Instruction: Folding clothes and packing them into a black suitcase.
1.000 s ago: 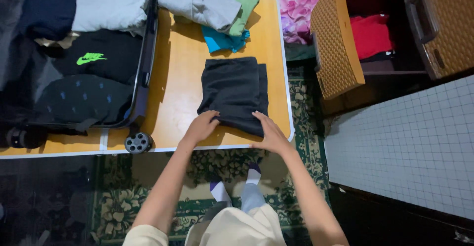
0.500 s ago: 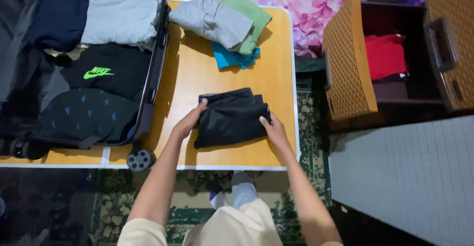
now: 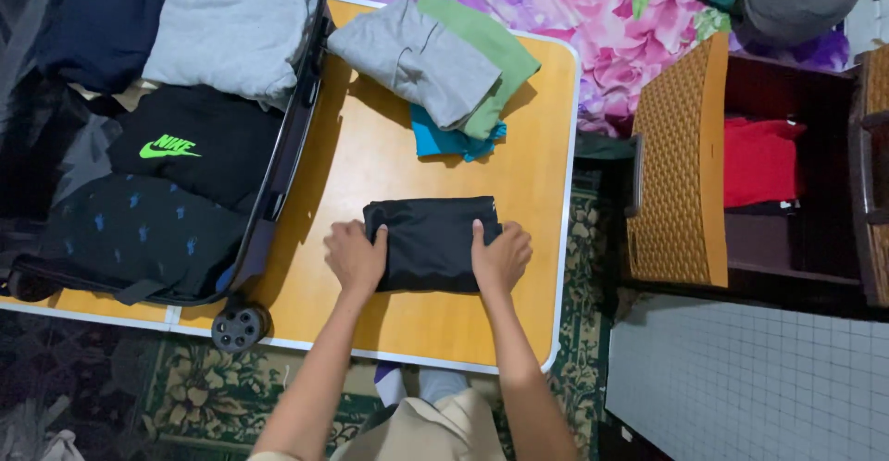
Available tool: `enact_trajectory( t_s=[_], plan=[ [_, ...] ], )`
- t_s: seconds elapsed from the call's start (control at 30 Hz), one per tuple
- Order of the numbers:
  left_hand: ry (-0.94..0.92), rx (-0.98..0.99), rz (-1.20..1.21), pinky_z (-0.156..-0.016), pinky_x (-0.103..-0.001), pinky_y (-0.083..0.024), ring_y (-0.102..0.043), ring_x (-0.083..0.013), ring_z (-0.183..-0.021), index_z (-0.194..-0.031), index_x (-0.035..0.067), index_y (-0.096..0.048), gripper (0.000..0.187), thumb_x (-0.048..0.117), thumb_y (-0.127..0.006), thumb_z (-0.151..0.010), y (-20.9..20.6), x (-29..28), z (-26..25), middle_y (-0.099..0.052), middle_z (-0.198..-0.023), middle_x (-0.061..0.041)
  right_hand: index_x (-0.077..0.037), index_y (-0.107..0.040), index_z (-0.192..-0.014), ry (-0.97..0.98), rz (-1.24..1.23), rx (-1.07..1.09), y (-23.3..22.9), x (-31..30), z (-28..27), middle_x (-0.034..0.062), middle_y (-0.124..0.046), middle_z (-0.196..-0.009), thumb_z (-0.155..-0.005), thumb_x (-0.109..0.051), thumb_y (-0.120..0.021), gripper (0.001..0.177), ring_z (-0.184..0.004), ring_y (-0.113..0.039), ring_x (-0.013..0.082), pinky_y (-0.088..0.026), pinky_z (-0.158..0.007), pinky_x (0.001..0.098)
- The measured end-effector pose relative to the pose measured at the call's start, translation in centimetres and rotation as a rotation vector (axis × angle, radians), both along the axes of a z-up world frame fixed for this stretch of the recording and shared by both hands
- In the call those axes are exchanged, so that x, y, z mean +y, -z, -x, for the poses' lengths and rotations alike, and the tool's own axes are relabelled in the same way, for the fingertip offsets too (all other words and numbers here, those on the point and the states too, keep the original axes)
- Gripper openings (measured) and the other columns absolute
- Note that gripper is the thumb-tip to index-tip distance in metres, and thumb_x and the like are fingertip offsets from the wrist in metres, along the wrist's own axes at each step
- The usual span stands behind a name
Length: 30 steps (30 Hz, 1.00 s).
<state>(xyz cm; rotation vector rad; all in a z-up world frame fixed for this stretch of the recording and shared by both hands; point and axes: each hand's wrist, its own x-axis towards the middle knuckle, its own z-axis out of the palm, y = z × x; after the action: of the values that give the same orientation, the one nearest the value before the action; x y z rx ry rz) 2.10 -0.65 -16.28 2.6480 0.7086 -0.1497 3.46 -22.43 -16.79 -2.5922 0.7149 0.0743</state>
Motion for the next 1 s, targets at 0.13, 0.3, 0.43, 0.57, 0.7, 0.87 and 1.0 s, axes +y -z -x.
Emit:
enact_trajectory(
  t_s=[0.13,0.3,0.43,0.57,0.7,0.87,1.0],
  plan=[
    [-0.229,0.215,0.07,-0.093,-0.067,-0.042,-0.054,-0.05,-0.122,-0.123,-0.004,-0.06,0.081,0.067,-0.065,-0.084,2.3,0.3,-1.3,-0.058,-0.133,-0.028,0.008,-0.053,-0.126,0.098,-0.208,-0.076,3.7,0.2,0.2,0.0273,-0.062,-0.121,-0.08,-0.047,-0.082,0.077,-0.118,-0.057,0.0406,-0.045,-0.1,0.0476],
    [-0.084,0.258,0.362,-0.101,-0.049,-0.05,-0.068,-0.0451,-0.112,-0.108,-0.002,-0.077,0.073,0.066,-0.053,-0.097,3.9,1.7,-4.2,-0.072,-0.114,-0.03,0.004,-0.066,-0.122,0.27,-1.224,0.097,0.4,0.4,-1.6,0.0175,-0.073,-0.117,-0.08,-0.028,-0.077,0.054,-0.105,-0.071,0.0274,-0.055,-0.092,0.039],
    [-0.143,0.018,0.545,-0.093,-0.047,-0.051,-0.07,-0.0444,-0.103,-0.103,0.0,-0.076,0.063,0.057,-0.055,-0.089,-6.1,4.6,-5.5,-0.074,-0.105,-0.027,0.006,-0.065,-0.121,0.28,-1.381,0.078,-6.1,1.5,-3.3,0.0173,-0.073,-0.118,-0.084,-0.024,-0.073,0.048,-0.104,-0.071,0.027,-0.055,-0.091,0.0387],
    [-0.245,-0.129,0.752,-0.085,-0.041,-0.051,-0.072,-0.0333,-0.094,-0.101,-0.002,-0.075,0.053,0.047,-0.064,-0.084,-12.7,10.8,-4.4,-0.076,-0.102,-0.023,0.007,-0.062,-0.123,0.192,-1.707,0.116,-8.9,6.6,-3.4,0.0188,-0.071,-0.121,-0.087,-0.022,-0.069,0.046,-0.109,-0.07,0.0293,-0.055,-0.097,0.041],
    [-0.291,-0.319,0.873,-0.073,-0.034,-0.053,-0.069,-0.0193,-0.079,-0.093,-0.002,-0.072,0.042,0.038,-0.071,-0.081,-14.0,17.6,-4.0,-0.075,-0.088,-0.012,0.003,-0.06,-0.129,0.117,-1.879,0.207,-10.3,13.1,-4.0,0.0156,-0.068,-0.127,-0.088,-0.022,-0.069,0.048,-0.115,-0.068,0.0266,-0.054,-0.104,0.0388],
    [-0.188,-0.465,0.904,-0.066,-0.031,-0.046,-0.056,-0.0116,-0.071,-0.083,-0.003,-0.069,0.044,0.04,-0.071,-0.09,-14.3,26.6,-2.2,-0.065,-0.076,-0.002,0.005,-0.059,-0.13,0.089,-1.934,0.199,-9.3,22.1,-1.6,0.0164,-0.067,-0.129,-0.089,-0.022,-0.07,0.051,-0.116,-0.067,0.0269,-0.053,-0.104,0.0394],
    [-0.032,-0.604,0.794,-0.064,-0.029,-0.042,-0.048,-0.0059,-0.07,-0.078,-0.003,-0.062,0.052,0.044,-0.066,-0.099,-13.0,35.2,-2.2,-0.055,-0.071,0.004,0.002,-0.056,-0.131,0.11,-1.959,0.095,-8.9,30.7,-0.6,0.0164,-0.065,-0.129,-0.086,-0.018,-0.07,0.051,-0.116,-0.066,0.0281,-0.053,-0.104,0.0417]
  ],
)
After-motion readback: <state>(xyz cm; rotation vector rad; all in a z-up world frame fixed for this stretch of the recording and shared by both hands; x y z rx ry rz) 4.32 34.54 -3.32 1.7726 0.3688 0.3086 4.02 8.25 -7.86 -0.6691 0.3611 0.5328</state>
